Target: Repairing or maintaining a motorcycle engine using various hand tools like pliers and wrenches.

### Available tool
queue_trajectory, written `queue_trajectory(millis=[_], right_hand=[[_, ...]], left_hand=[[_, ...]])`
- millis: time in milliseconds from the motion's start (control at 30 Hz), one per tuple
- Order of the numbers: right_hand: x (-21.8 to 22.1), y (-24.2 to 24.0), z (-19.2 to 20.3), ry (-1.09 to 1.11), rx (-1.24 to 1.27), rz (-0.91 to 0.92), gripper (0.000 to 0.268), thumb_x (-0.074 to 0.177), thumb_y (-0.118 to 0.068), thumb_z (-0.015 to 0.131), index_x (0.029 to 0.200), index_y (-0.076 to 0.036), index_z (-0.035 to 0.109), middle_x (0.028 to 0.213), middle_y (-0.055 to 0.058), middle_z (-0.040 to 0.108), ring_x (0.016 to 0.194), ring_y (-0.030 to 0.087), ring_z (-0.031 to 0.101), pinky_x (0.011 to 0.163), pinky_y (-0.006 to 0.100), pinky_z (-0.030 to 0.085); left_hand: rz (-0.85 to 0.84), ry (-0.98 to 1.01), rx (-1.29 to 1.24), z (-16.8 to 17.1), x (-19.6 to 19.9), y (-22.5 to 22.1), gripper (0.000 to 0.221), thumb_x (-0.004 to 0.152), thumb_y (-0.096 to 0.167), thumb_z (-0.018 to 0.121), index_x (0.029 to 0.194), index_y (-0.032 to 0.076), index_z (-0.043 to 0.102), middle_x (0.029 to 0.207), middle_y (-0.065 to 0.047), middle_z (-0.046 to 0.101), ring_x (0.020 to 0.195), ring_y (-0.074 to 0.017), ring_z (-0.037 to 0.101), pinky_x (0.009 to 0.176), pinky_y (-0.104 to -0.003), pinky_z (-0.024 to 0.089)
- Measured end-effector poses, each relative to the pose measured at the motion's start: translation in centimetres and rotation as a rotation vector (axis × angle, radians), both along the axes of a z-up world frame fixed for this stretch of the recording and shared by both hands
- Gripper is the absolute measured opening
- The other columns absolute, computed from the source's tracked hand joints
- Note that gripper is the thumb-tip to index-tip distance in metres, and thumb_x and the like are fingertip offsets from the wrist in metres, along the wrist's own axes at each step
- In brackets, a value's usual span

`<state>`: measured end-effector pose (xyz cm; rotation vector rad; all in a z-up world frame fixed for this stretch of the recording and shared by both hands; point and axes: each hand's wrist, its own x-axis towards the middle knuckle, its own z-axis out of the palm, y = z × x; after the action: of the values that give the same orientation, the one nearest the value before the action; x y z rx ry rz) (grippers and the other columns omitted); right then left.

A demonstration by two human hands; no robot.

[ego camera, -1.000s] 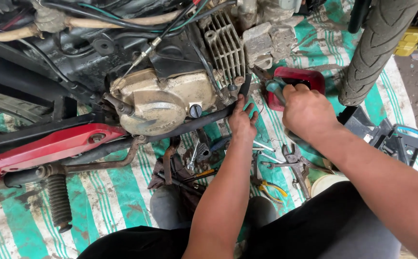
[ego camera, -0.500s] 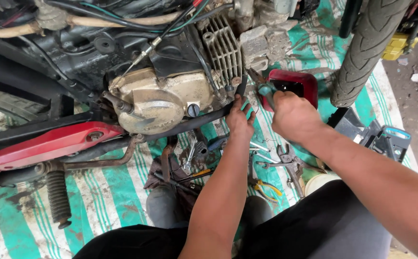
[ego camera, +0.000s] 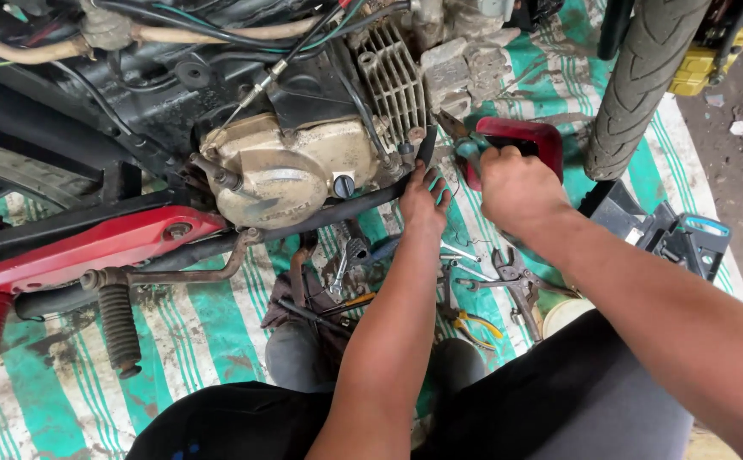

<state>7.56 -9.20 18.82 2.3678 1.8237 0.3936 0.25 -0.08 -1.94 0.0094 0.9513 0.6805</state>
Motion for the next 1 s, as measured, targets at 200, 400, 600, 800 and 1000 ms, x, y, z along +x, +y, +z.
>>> queue_trajectory(millis=[200, 400, 600, 800, 1000], right_hand=[[1.3, 1.2, 0.2, -0.432, 0.156, 0.227, 0.001, 0.086, -0.005, 0.066, 0.086, -0.006, 0.066, 0.072, 0.012, 0.048, 0.057, 0.041, 0.065, 0.047, 0.058, 0.055], [2.2, 0.2, 1.9, -0.391, -0.03, 0.212, 0.01, 0.091, -0.015, 0.067, 0.092, -0.012, 0.077, 0.09, 0.012, 0.054, 0.084, 0.042, 0.065, 0.06, 0.059, 0.053], [1.6, -5.5, -2.8, 0.279, -0.334, -0.334, 0.029, 0.094, -0.03, 0.063, 0.11, -0.014, 0.08, 0.116, 0.017, 0.071, 0.117, 0.049, 0.071, 0.091, 0.063, 0.062], [-2.4, -5.3, -0.2, 0.381, 0.003, -0.363, 0.037, 0.094, -0.038, 0.083, 0.103, -0.003, 0.076, 0.098, 0.024, 0.073, 0.102, 0.051, 0.075, 0.086, 0.06, 0.062], [-3.9, -3.2, -2.2, 0.297, 0.205, -0.245, 0.035, 0.095, -0.036, 0.089, 0.102, -0.006, 0.073, 0.101, 0.017, 0.063, 0.095, 0.049, 0.075, 0.077, 0.055, 0.063]], left_hand=[[-0.063, -0.034, -0.051, 0.0, -0.5, 0.6, 0.041, 0.101, 0.053, 0.084, 0.128, 0.028, 0.067, 0.123, -0.001, 0.075, 0.094, -0.0239, 0.071, 0.085, -0.042, 0.057], [-0.186, -0.061, -0.057, 1.4, -1.0, -0.1, 0.046, 0.103, 0.059, 0.077, 0.131, 0.026, 0.06, 0.118, -0.003, 0.074, 0.087, -0.0247, 0.072, 0.083, -0.045, 0.056], [-0.292, -0.102, 0.044, 2.7, -0.2, -2.3, 0.045, 0.105, 0.059, 0.073, 0.129, 0.022, 0.064, 0.12, -0.004, 0.072, 0.098, -0.0267, 0.07, 0.086, -0.046, 0.053], [-0.207, -0.191, 0.206, 6.1, 0.8, -2.7, 0.063, 0.113, 0.068, 0.06, 0.142, 0.013, 0.07, 0.127, -0.008, 0.07, 0.11, -0.0273, 0.067, 0.094, -0.047, 0.054], [-0.153, -0.05, 0.553, 9.5, 0.5, 0.3, 0.044, 0.103, 0.04, 0.081, 0.129, 0.005, 0.077, 0.114, -0.016, 0.081, 0.103, -0.0318, 0.077, 0.078, -0.054, 0.065]])
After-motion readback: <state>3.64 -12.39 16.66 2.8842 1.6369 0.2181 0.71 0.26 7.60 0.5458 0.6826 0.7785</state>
